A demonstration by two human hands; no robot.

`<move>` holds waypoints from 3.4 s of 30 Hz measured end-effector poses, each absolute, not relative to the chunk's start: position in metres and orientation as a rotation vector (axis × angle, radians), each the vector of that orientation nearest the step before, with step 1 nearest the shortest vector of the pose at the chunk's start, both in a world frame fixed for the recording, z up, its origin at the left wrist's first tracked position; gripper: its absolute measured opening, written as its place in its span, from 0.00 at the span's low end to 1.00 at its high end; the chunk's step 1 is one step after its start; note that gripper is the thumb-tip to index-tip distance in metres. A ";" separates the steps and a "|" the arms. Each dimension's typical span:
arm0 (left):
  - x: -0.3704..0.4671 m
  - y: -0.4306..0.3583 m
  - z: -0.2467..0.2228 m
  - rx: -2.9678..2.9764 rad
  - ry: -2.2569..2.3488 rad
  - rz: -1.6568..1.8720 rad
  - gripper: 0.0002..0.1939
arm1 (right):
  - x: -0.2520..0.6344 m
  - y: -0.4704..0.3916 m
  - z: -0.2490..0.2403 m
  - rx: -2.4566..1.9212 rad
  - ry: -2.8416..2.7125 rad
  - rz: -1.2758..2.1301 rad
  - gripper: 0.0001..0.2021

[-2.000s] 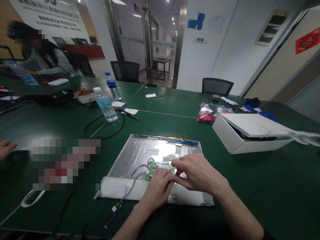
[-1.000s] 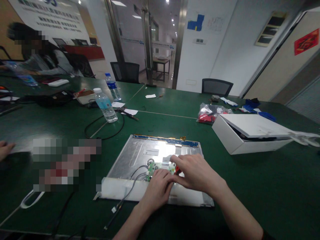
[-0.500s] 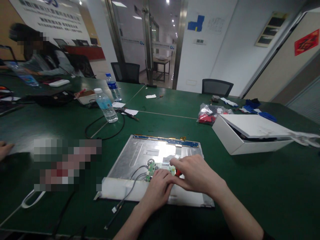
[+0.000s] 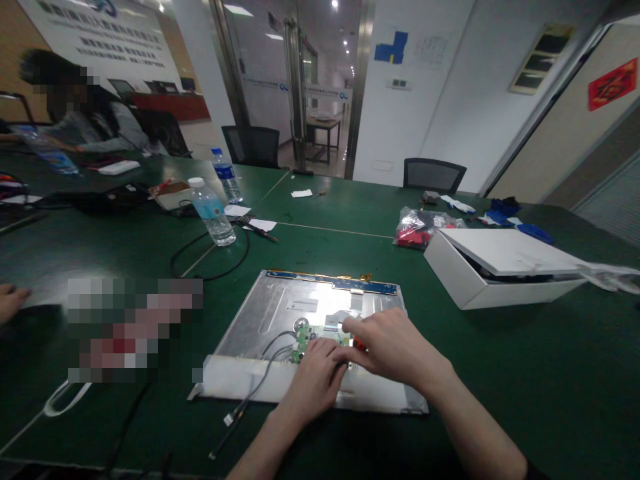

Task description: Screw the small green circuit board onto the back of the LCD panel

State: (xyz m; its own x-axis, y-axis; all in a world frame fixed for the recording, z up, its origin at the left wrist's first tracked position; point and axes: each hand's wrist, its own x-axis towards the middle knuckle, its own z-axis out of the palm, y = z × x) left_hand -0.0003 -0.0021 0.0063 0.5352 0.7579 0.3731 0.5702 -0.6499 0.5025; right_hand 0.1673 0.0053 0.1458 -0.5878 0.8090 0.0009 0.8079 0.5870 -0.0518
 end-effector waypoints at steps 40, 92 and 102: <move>0.000 -0.002 0.008 2.424 1.087 0.780 0.07 | 0.173 0.004 0.150 -1.442 -2.759 0.105 0.15; 0.001 -0.003 0.008 2.395 1.103 0.772 0.08 | 0.172 0.007 0.149 -1.346 -2.771 0.089 0.07; 0.000 -0.002 0.005 2.408 1.104 0.800 0.08 | 0.170 0.005 0.148 -1.298 -2.781 0.124 0.07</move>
